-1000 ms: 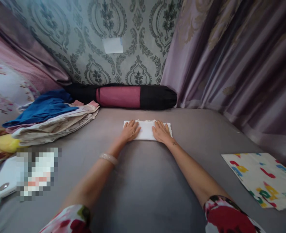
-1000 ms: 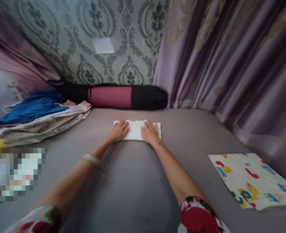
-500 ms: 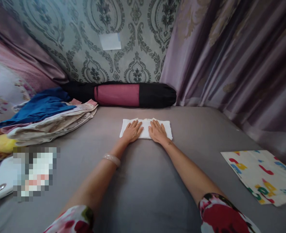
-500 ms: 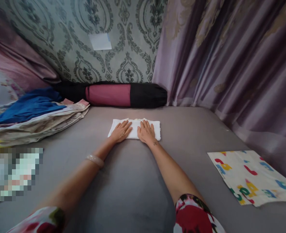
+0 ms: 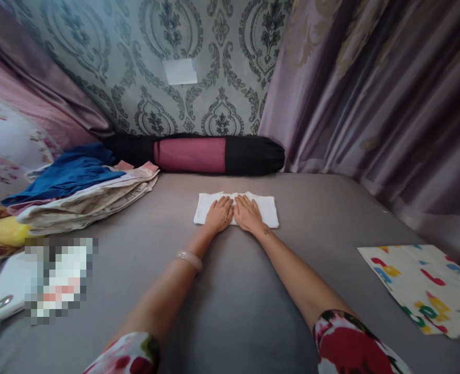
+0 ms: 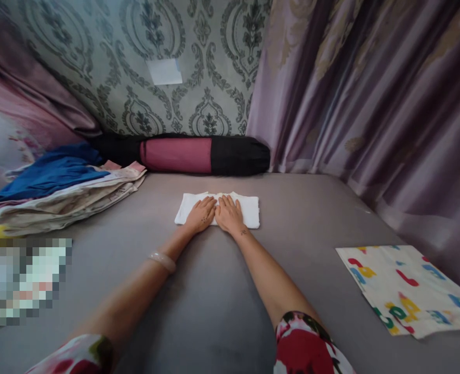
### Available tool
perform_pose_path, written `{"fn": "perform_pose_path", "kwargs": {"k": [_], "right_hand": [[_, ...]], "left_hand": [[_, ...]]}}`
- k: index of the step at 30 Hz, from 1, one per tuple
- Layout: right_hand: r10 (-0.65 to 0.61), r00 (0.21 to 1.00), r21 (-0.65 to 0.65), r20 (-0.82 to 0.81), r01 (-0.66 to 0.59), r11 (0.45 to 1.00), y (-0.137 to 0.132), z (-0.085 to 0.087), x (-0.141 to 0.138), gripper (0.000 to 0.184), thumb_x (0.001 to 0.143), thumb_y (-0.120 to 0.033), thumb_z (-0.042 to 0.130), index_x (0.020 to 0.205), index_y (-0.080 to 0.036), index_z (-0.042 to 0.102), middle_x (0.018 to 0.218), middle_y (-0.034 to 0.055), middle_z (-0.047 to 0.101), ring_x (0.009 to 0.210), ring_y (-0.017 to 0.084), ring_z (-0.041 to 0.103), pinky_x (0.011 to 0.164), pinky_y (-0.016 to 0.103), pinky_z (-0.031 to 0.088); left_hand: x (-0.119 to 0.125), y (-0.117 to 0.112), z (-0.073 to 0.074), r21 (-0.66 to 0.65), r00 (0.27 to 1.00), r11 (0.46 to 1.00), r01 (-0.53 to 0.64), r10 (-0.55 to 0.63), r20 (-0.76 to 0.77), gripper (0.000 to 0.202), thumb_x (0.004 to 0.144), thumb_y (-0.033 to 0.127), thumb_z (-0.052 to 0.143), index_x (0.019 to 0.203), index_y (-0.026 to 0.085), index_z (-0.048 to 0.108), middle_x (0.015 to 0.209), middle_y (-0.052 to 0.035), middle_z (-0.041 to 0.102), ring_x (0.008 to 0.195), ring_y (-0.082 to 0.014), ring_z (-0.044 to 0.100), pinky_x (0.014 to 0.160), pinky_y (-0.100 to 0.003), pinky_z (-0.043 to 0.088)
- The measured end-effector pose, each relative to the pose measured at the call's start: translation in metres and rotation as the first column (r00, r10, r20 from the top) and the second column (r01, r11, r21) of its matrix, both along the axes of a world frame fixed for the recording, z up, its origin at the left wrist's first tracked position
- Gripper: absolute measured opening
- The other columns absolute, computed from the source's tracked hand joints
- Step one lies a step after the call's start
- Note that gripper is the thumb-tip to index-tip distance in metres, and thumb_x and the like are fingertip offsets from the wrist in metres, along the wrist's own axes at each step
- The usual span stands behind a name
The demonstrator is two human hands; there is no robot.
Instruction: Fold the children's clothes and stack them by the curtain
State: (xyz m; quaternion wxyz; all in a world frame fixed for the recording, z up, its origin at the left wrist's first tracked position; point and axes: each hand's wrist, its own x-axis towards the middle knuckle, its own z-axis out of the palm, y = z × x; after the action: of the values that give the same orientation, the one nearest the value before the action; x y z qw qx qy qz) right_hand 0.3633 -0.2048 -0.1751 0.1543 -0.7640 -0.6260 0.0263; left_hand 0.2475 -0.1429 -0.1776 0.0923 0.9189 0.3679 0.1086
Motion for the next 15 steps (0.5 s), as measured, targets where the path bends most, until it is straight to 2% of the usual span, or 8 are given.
{"fn": "perform_pose_path", "kwargs": {"k": [4, 8, 11, 15], "right_hand": [[-0.011, 0.999, 0.017, 0.031, 0.010, 1.000, -0.001, -0.006, 0.000, 0.051, 0.098, -0.029, 0.025, 0.144, -0.012, 0.041, 0.152, 0.0085, 0.038, 0.143, 0.021, 0.025, 0.116, 0.043, 0.015], [-0.015, 0.999, 0.003, 0.050, 0.015, 1.000, -0.003, -0.003, 0.000, 0.051, 0.098, -0.028, 0.025, 0.144, -0.013, 0.042, 0.152, 0.0083, 0.038, 0.142, 0.021, 0.026, 0.116, 0.043, 0.015], [-0.016, 0.999, -0.044, 0.051, 0.018, 0.999, -0.003, 0.003, 0.001, 0.051, 0.098, -0.028, 0.025, 0.144, -0.012, 0.041, 0.153, 0.0089, 0.036, 0.142, 0.022, 0.026, 0.116, 0.044, 0.017], [-0.020, 0.999, -0.084, 0.045, 0.024, 0.996, 0.003, 0.013, -0.006, 0.052, 0.097, -0.027, 0.026, 0.144, -0.010, 0.040, 0.152, 0.0106, 0.036, 0.142, 0.024, 0.028, 0.116, 0.048, 0.017]], "left_hand": [[0.000, 0.002, -0.004, 0.014, 0.999, 1.000, 0.024, -0.024, 0.026, 0.043, 0.099, 0.027, 0.030, 0.136, 0.015, 0.046, 0.149, -0.0111, 0.043, 0.140, -0.0227, 0.034, 0.116, -0.044, 0.026], [-0.013, 0.003, -0.002, 0.034, 0.998, 0.998, 0.050, -0.051, 0.031, 0.045, 0.100, 0.033, 0.028, 0.136, 0.013, 0.046, 0.148, -0.0139, 0.042, 0.140, -0.0241, 0.034, 0.115, -0.045, 0.028], [-0.039, 0.006, -0.003, 0.075, 0.999, 0.997, 0.005, -0.009, 0.050, 0.046, 0.100, 0.036, 0.028, 0.135, 0.013, 0.047, 0.148, -0.0141, 0.042, 0.141, -0.0254, 0.032, 0.116, -0.046, 0.025], [-0.082, 0.014, -0.011, 0.065, 0.996, 0.996, -0.060, 0.055, 0.075, 0.048, 0.100, 0.037, 0.026, 0.136, 0.012, 0.047, 0.149, -0.0142, 0.042, 0.142, -0.0255, 0.032, 0.116, -0.045, 0.025]]}}
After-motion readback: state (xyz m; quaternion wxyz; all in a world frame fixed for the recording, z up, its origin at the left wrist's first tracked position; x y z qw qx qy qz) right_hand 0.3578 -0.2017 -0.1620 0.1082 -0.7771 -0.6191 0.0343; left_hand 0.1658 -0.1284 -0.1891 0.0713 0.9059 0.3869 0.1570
